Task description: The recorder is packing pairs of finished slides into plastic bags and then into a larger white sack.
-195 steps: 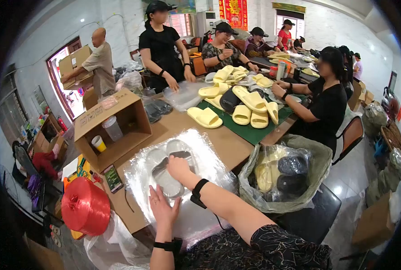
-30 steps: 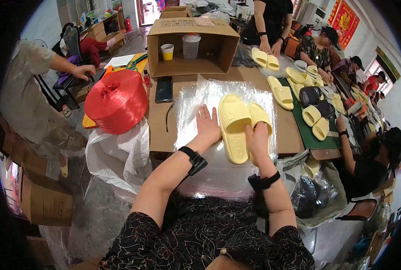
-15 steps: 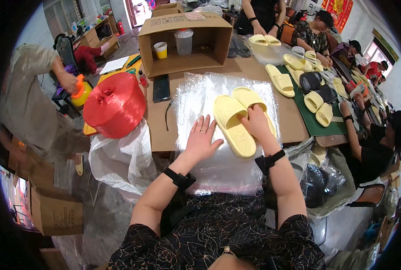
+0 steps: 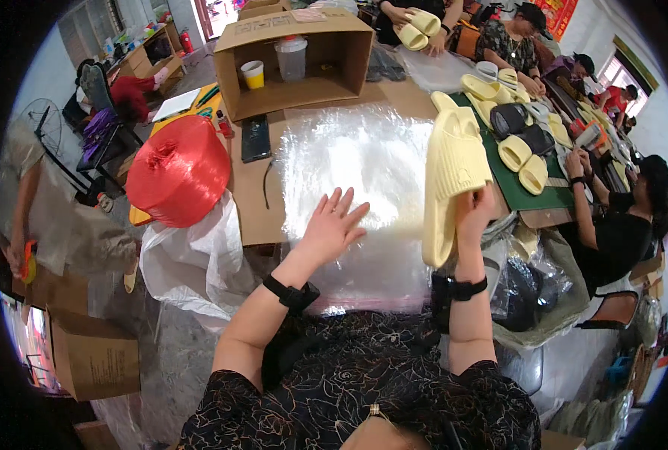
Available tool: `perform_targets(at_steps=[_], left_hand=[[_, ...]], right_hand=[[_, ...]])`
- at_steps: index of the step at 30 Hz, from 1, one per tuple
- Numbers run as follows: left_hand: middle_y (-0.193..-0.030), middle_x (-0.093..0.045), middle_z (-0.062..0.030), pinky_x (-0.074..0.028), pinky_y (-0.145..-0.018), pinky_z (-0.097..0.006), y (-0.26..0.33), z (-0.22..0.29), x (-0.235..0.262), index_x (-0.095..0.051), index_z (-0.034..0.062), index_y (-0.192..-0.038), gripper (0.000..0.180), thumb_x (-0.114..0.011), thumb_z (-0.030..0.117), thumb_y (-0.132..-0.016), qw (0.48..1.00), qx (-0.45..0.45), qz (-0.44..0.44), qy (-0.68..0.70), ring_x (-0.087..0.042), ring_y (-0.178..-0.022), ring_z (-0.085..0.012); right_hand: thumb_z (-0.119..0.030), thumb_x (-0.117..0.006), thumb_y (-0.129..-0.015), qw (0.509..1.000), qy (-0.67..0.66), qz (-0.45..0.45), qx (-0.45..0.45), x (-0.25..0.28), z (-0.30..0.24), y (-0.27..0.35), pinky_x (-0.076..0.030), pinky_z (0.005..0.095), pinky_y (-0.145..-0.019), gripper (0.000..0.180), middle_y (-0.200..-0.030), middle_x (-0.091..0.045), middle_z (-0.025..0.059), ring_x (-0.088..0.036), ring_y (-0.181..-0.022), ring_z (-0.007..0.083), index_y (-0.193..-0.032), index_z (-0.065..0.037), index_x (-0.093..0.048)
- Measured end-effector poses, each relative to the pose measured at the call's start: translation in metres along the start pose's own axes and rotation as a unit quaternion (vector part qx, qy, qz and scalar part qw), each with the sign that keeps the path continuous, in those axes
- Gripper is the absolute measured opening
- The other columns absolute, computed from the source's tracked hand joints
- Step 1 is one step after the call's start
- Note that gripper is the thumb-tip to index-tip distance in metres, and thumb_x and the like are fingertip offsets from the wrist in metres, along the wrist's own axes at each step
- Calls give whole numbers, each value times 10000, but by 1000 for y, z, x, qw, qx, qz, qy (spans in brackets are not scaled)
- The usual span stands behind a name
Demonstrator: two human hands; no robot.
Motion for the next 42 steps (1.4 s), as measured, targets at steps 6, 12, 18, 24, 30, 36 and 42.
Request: perform_targets(at_steps=[6, 12, 18, 24, 30, 36, 42], left_hand=[[-1562, -316, -167, -221, -1188, -491, -22, 7, 9, -426, 217, -1471, 562, -511, 471, -978, 998, 5, 36, -48, -271, -1448, -370], [-1564, -330, -131, -254, -1177, -490, -16, 27, -3, -444, 229, -1462, 537, -526, 445, -977, 999, -37, -16, -10, -309, -1436, -347], [-1367, -559, -174, -340, -1120, -406, -34, 0, 5, -602, 158, -1329, 425, -413, 383, -1022, 953, 68, 35, 294, -472, -1326, -331], [-1365, -575, -136, -344, -1102, -378, -31, -22, 6, -573, 112, -1374, 530, -284, 438, -1072, 820, 232, -54, 521, -490, -1290, -254], [-1333, -580, -186, -396, -1068, -379, -34, -22, 9, -552, 59, -1381, 590, -305, 488, -1059, 806, 177, -40, 563, -539, -1221, -236], [-1281, -620, -185, -398, -1069, -350, -34, -12, 22, -563, 45, -1365, 543, -320, 428, -1067, 819, 148, -83, 548, -578, -1199, -266], [-1434, -494, -223, -336, -1126, -398, -31, 11, 38, -596, 58, -1327, 440, -373, 302, -1037, 885, 99, -26, 454, -446, -1350, -377]], right_hand=[[-49, -572, -959, 992, -53, 40, -111, 59, -26, 55, -465, 282, -861, 227, -1102, -622, 85, -605, -993, 166, -1147, 76, -590], [-56, -583, -950, 995, 30, -5, -97, 82, -27, 72, -466, 280, -867, 263, -1122, -629, 89, -615, -1015, 177, -1183, 62, -610], [-40, -595, -916, 995, 43, -33, -87, 62, -47, 73, -480, 282, -835, 272, -1133, -623, 95, -619, -1016, 178, -1168, 53, -635], [-7, -618, -857, 988, 113, -106, -17, 34, -93, 73, -509, 332, -855, 290, -1168, -637, 143, -641, -1046, 262, -1139, 47, -658], [58, -679, -729, 951, 165, -254, 68, -20, -125, 94, -528, 387, -870, 404, -1163, -649, 173, -638, -1046, 368, -1124, -24, -689], [33, -636, -727, 932, 234, -275, -13, -28, -91, 83, -517, 444, -724, 240, -949, -612, 199, -615, -840, 400, -967, 30, -641], [-62, -660, -770, 907, 287, -308, -9, -38, -87, 97, -501, 499, -714, 175, -953, -584, 195, -606, -844, 415, -920, -1, -593]])
Point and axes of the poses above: each hand's wrist, its own y-axis away from the middle knuckle, its own x-axis out of the back of the hand, z = x × y, the point moved 9 cm from there along -y, towards the middle knuckle
